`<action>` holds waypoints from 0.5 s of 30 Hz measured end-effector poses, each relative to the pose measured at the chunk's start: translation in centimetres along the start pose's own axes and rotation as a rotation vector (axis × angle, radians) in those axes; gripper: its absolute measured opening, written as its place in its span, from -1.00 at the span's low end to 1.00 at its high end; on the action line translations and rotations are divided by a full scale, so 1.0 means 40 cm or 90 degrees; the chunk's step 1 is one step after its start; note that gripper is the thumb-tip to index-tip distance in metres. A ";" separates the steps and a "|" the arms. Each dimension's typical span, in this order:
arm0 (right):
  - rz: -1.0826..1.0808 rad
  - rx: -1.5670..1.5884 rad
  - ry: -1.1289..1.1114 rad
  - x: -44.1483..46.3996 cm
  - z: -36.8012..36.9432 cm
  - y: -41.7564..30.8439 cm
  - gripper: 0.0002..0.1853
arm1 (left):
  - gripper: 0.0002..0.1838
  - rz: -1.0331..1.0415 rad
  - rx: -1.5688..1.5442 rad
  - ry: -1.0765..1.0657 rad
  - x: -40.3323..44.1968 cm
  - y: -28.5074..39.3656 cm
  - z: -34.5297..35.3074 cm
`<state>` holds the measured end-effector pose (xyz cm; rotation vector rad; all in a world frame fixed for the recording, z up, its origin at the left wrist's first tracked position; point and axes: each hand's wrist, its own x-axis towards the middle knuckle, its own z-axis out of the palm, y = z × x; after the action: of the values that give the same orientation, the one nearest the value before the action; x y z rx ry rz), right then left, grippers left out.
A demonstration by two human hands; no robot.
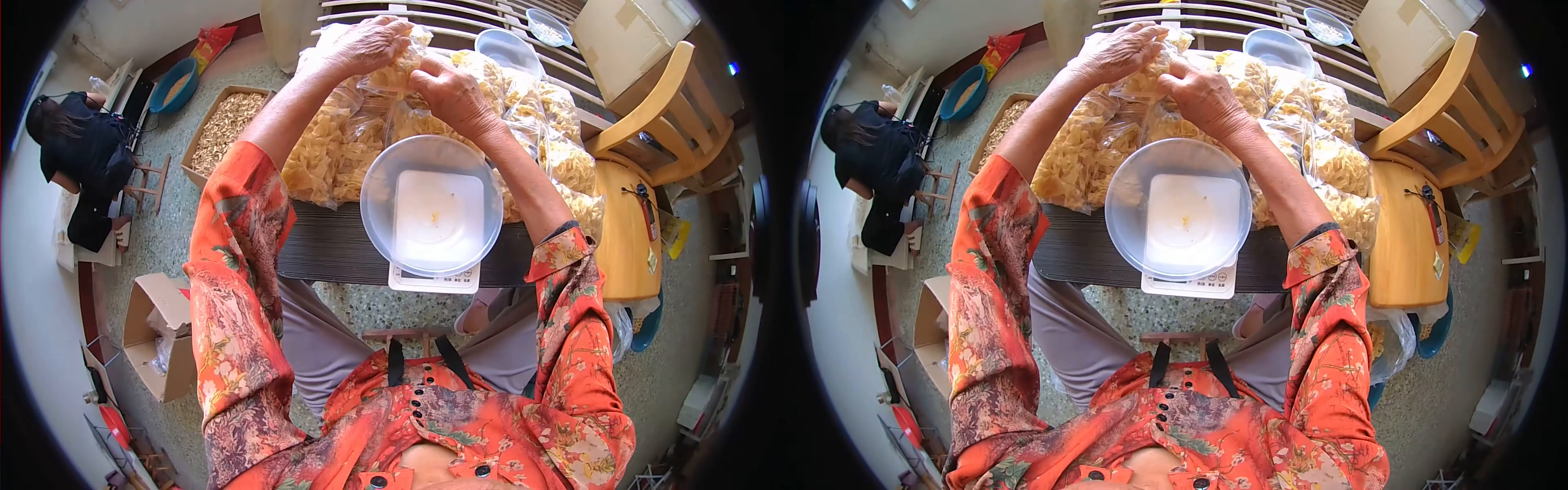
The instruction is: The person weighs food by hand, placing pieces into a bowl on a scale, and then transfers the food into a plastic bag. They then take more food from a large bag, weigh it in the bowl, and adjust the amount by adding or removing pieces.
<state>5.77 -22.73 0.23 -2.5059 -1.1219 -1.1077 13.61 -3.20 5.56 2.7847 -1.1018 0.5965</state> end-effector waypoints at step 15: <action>0.018 -0.027 0.001 -0.013 0.007 0.013 -0.78 | -0.28 0.008 -0.017 -0.072 -0.001 0.033 -0.006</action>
<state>6.06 -23.25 -0.27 -2.5437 -1.0704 -1.1374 12.60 -4.09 5.69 2.8216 -1.1389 0.4256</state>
